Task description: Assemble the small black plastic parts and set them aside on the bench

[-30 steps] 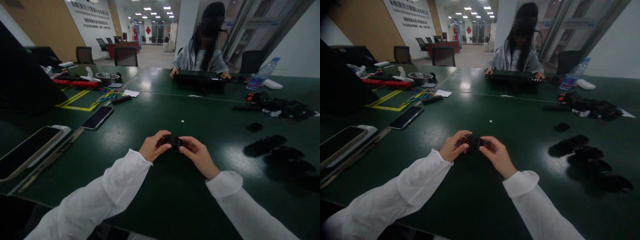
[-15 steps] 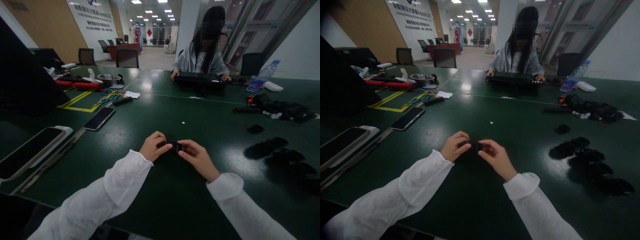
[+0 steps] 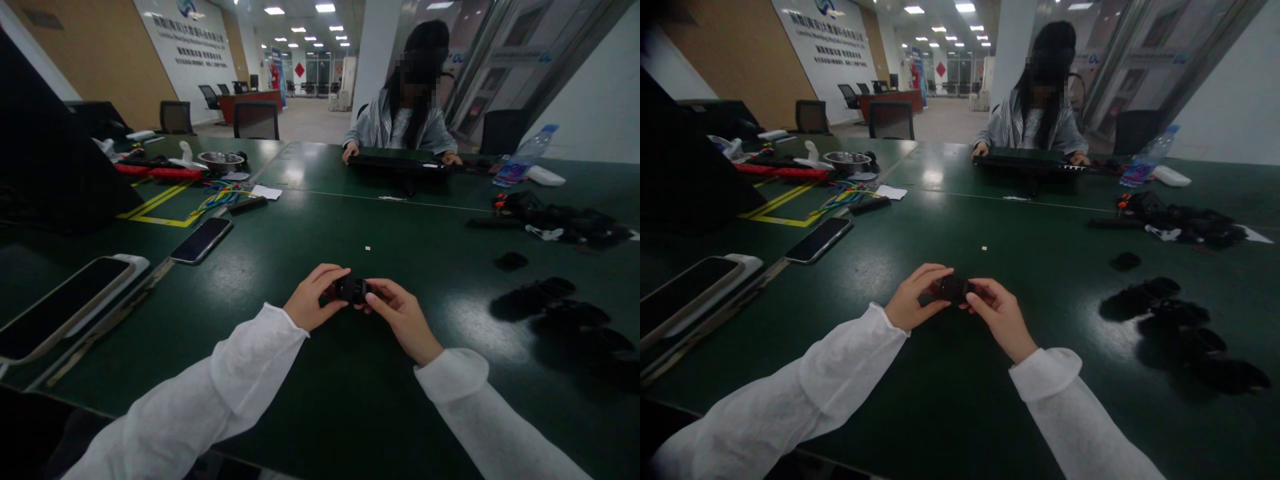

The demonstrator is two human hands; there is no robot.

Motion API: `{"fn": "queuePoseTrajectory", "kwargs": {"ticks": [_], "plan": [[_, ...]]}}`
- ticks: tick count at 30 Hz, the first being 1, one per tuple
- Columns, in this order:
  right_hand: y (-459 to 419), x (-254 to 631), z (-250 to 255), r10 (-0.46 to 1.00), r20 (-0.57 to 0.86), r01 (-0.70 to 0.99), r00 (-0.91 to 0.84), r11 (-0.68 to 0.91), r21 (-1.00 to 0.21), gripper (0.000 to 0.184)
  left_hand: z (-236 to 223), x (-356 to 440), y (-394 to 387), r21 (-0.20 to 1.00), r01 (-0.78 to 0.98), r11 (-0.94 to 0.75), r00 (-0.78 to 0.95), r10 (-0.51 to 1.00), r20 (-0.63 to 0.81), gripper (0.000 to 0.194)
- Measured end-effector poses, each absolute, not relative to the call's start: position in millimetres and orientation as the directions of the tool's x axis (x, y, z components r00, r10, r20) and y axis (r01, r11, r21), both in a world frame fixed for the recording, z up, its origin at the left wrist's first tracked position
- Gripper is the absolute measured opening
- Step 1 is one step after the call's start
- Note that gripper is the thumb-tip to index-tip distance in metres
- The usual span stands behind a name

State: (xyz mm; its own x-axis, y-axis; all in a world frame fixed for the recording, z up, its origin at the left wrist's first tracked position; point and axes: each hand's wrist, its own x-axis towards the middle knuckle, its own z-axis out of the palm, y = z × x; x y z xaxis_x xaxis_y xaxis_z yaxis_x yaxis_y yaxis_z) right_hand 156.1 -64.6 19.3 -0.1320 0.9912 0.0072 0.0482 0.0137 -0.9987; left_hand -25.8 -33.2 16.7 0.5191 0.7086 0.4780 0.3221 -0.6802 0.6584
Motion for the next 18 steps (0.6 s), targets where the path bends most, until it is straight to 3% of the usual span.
{"fn": "queuePoseTrajectory", "kwargs": {"ticks": [8, 12, 18], "plan": [[-67.5, 157.9, 22.1, 0.986, 0.052, 0.123, -0.157, 0.072, -0.99, 0.026, 18.3, -29.8, -34.5, 0.715, 0.44, -0.544, 0.485, 0.814, 0.32, 0.036], [-64.5, 160.0, 16.2, 0.987, 0.053, 0.086, -0.15, 0.066, -0.994, 0.026, 18.9, -29.5, -33.5, 0.668, 0.432, -0.606, 0.547, 0.765, 0.34, 0.051], [-66.6, 161.4, 17.6, 0.978, 0.053, 0.148, -0.2, 0.084, -0.985, 0.026, 19.1, -31.4, -30.0, 0.59, 0.529, -0.61, 0.556, 0.774, 0.302, 0.033]]}}
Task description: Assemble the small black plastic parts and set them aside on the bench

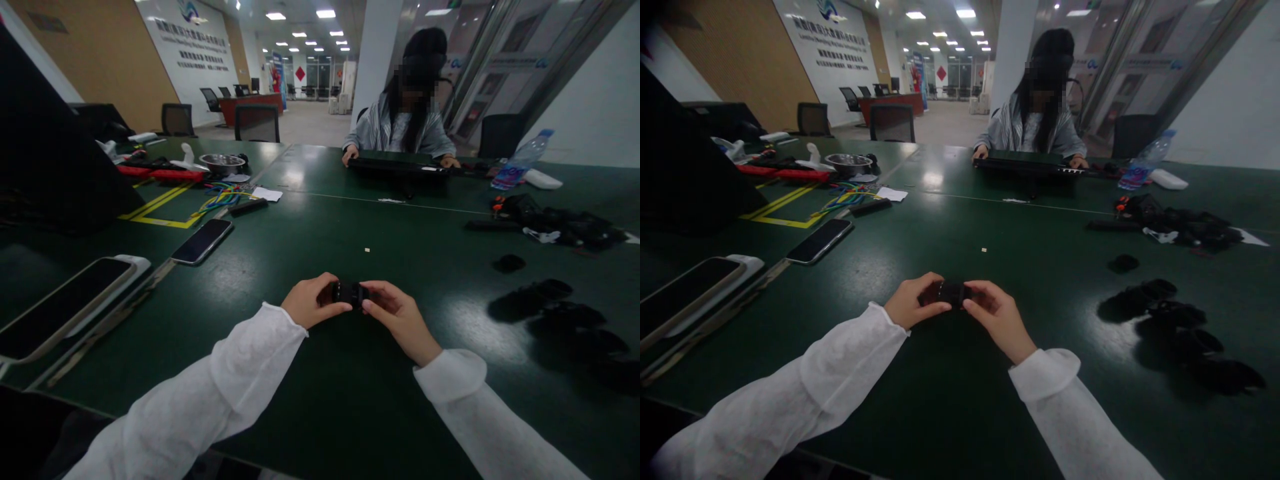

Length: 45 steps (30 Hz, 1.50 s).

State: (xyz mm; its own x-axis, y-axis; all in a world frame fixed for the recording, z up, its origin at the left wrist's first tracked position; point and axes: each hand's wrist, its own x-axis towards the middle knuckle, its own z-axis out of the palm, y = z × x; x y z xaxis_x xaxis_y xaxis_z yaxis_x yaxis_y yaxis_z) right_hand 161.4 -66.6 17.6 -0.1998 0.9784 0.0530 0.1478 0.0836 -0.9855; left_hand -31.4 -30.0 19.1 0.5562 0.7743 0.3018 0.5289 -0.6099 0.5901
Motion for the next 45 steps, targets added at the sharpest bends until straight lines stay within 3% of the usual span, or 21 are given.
{"fn": "queuePoseTrajectory", "kwargs": {"ticks": [3, 8, 12, 16, 20, 23, 27, 32, 37, 39, 45], "plan": [[-68.7, 159.8, 20.5, 0.967, 0.063, 0.169, -0.247, 0.107, -0.98, 0.027, 18.8, -31.3, -28.5, 0.53, 0.554, -0.642, 0.525, 0.764, 0.376, 0.033], [-68.9, 155.9, 23.6, 0.97, 0.057, 0.148, -0.236, 0.094, -0.984, 0.027, 19.1, -28.3, -31.1, 0.584, 0.449, -0.676, 0.414, 0.736, 0.535, 0.032], [-66.7, 154.7, 22.1, 0.986, 0.056, 0.112, -0.159, 0.074, -0.991, 0.026, 21.4, -27.7, -34.4, 0.651, 0.335, -0.681, 0.424, 0.726, 0.541, 0.017], [-64.1, 155.0, 18.5, 0.993, 0.032, 0.049, -0.116, 0.038, -0.998, 0.024, 19.1, -27.1, -34.2, 0.693, 0.247, -0.678, 0.502, 0.701, 0.507, 0.035], [-65.7, 156.5, 20.0, 0.991, 0.036, 0.059, -0.127, 0.043, -0.997, 0.024, 17.7, -27.3, -34.4, 0.708, 0.342, -0.617, 0.495, 0.759, 0.422, 0.04], [-68.5, 157.7, 22.9, 0.981, 0.053, 0.12, -0.185, 0.076, -0.99, 0.024, 21.1, -29.1, -35.9, 0.695, 0.459, -0.553, 0.48, 0.813, 0.33, 0.032], [-68.6, 158.6, 22.7, 0.979, 0.066, 0.153, -0.194, 0.096, -0.984, 0.025, 25.3, -31.7, -36.4, 0.71, 0.465, -0.529, 0.539, 0.805, 0.247, 0.032], [-65.5, 159.6, 18.9, 0.99, 0.063, 0.104, -0.129, 0.076, -0.992, 0.024, 21.6, -31.0, -33.2, 0.68, 0.427, -0.597, 0.599, 0.749, 0.281, 0.054], [-67.6, 158.3, 21.5, 0.982, 0.06, 0.118, -0.18, 0.082, -0.99, 0.023, 18.3, -30.7, -30.1, 0.587, 0.538, -0.606, 0.55, 0.779, 0.301, 0.03], [-68.9, 157.2, 23.4, 0.978, 0.058, 0.137, -0.201, 0.087, -0.987, 0.024, 18.0, -30.7, -29.4, 0.548, 0.563, -0.619, 0.515, 0.781, 0.354, 0.032], [-69.5, 155.8, 24.5, 0.972, 0.058, 0.183, -0.227, 0.101, -0.978, 0.024, 22.0, -28.5, -32.7, 0.585, 0.472, -0.66, 0.439, 0.751, 0.493, 0.034]]}}
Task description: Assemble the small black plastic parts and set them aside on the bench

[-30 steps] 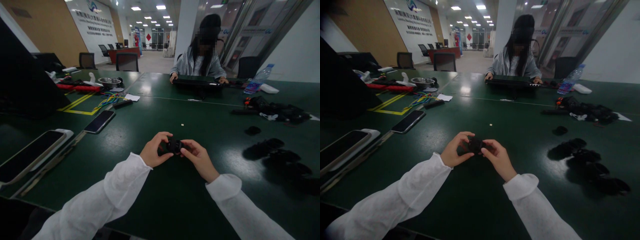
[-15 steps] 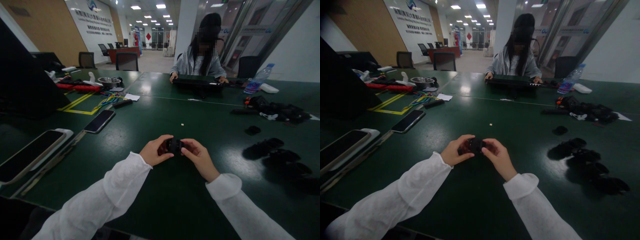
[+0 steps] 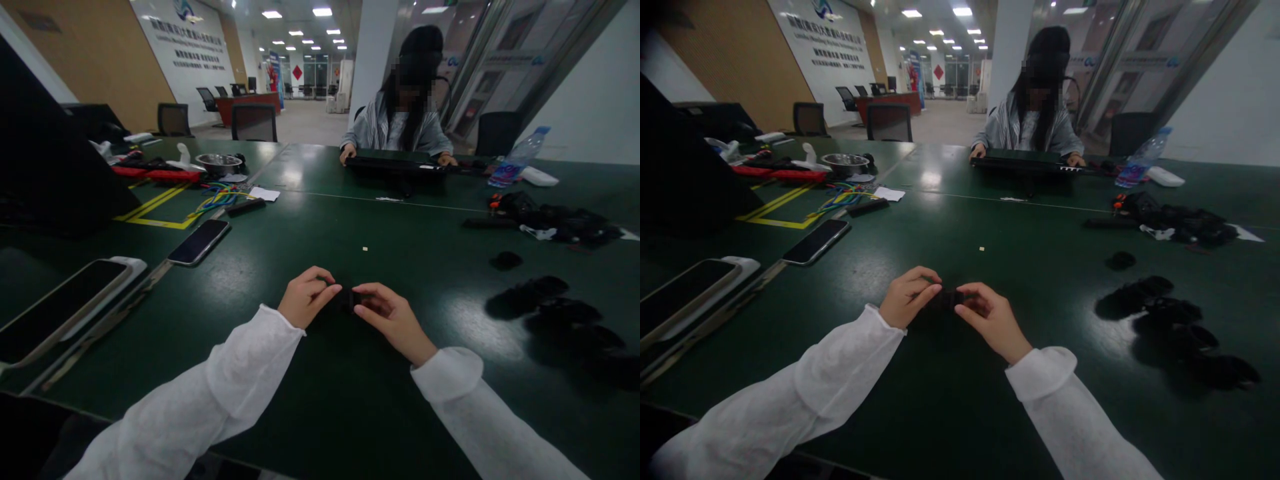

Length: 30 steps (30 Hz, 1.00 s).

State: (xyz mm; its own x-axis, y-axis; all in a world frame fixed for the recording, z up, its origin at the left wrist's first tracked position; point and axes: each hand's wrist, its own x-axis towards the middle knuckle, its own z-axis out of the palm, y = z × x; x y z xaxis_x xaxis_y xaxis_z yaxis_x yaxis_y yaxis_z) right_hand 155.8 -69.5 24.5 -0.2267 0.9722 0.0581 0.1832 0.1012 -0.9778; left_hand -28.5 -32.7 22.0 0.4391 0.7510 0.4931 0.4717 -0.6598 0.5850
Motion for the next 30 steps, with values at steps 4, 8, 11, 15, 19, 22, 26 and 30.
{"fn": "queuePoseTrajectory", "kwargs": {"ticks": [4, 8, 11, 15, 19, 22, 26, 30], "plan": [[-67.3, 156.8, 21.7, 0.979, 0.065, 0.128, -0.192, 0.091, -0.988, 0.022, 26.8, -27.7, -37.4, 0.632, 0.386, -0.672, 0.453, 0.735, 0.504, 0.017], [-65.1, 157.5, 19.7, 0.987, 0.056, 0.076, -0.149, 0.068, -0.995, 0.022, 22.8, -26.4, -37.9, 0.684, 0.28, -0.673, 0.475, 0.717, 0.511, 0.025], [-65.6, 157.4, 20.2, 0.99, 0.037, 0.075, -0.139, 0.048, -0.996, 0.022, 19.8, -27.1, -36.2, 0.704, 0.316, -0.636, 0.476, 0.748, 0.462, 0.038], [-67.7, 157.6, 21.0, 0.98, 0.045, 0.104, -0.191, 0.066, -0.992, 0.022, 24.2, -30.8, -35.4, 0.638, 0.482, -0.601, 0.523, 0.781, 0.341, 0.03], [-67.1, 157.7, 19.9, 0.983, 0.052, 0.084, -0.177, 0.068, -0.994, 0.022, 24.6, -31.0, -35.6, 0.568, 0.494, -0.659, 0.578, 0.736, 0.351, 0.04], [-65.4, 158.3, 18.2, 0.986, 0.054, 0.048, -0.158, 0.063, -0.997, 0.022, 19.7, -29.1, -35.1, 0.562, 0.467, -0.683, 0.568, 0.718, 0.401, 0.049], [-65.5, 159.4, 18.2, 0.981, 0.07, 0.069, -0.179, 0.083, -0.994, 0.022, 18.4, -29.0, -34.0, 0.578, 0.502, -0.644, 0.557, 0.752, 0.354, 0.04], [-68.5, 158.6, 22.5, 0.973, 0.073, 0.124, -0.218, 0.102, -0.987, 0.022, 21.0, -29.6, -32.0, 0.508, 0.595, -0.623, 0.517, 0.78, 0.352, 0.033]]}}
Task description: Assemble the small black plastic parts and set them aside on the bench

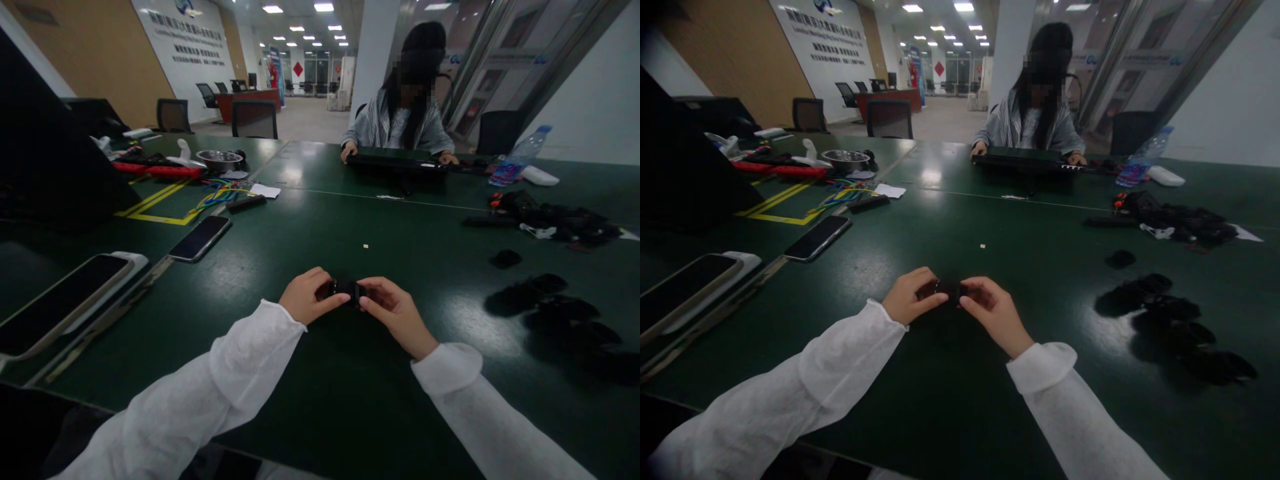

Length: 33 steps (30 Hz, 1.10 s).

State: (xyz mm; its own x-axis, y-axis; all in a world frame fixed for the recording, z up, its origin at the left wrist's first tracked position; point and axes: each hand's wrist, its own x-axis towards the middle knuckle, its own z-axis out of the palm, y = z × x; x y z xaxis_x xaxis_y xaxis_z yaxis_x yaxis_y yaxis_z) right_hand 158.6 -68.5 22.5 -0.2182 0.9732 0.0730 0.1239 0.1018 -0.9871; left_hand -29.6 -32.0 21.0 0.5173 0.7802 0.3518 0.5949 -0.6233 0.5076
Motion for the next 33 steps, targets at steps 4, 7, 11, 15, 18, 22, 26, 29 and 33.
{"fn": "queuePoseTrajectory", "kwargs": {"ticks": [4, 7, 11, 15, 18, 22, 26, 29, 33], "plan": [[-70.7, 157.3, 25.5, 0.965, 0.063, 0.166, -0.254, 0.108, -0.98, 0.024, 18.9, -27.6, -32.2, 0.541, 0.543, -0.642, 0.474, 0.766, 0.434, 0.038], [-70.3, 157.6, 23.9, 0.96, 0.073, 0.166, -0.268, 0.121, -0.979, 0.025, 18.9, -25.7, -35.3, 0.582, 0.457, -0.672, 0.43, 0.74, 0.518, 0.034], [-67.6, 158.8, 19.8, 0.973, 0.09, 0.158, -0.214, 0.126, -0.979, 0.024, 22.6, -24.8, -39.1, 0.634, 0.37, -0.679, 0.394, 0.733, 0.554, 0.021], [-64.9, 159.9, 16.7, 0.985, 0.088, 0.13, -0.15, 0.108, -0.986, 0.023, 22.1, -24.5, -38.7, 0.668, 0.266, -0.695, 0.476, 0.697, 0.536, 0.032], [-65.4, 160.4, 17.2, 0.984, 0.087, 0.116, -0.155, 0.106, -0.988, 0.023, 19.3, -25.4, -37.1, 0.692, 0.323, -0.646, 0.493, 0.739, 0.459, 0.037], [-68.2, 159.0, 22.2, 0.979, 0.072, 0.141, -0.191, 0.1, -0.985, 0.024, 18.3, -28.4, -36.1, 0.714, 0.456, -0.532, 0.442, 0.831, 0.336, 0.032], [-68.5, 157.6, 24.6, 0.98, 0.074, 0.132, -0.184, 0.099, -0.986, 0.022, 18.9, -30.1, -35.4, 0.676, 0.49, -0.55, 0.493, 0.815, 0.305, 0.026], [-66.8, 158.4, 22.8, 0.984, 0.079, 0.107, -0.163, 0.097, -0.989, 0.021, 17.4, -29.4, -34.9, 0.642, 0.494, -0.586, 0.522, 0.791, 0.319, 0.043], [-65.6, 160.2, 20.2, 0.983, 0.09, 0.088, -0.157, 0.105, -0.991, 0.021, 17.4, -27.8, -34.9, 0.622, 0.505, -0.598, 0.548, 0.779, 0.305, 0.048]]}}
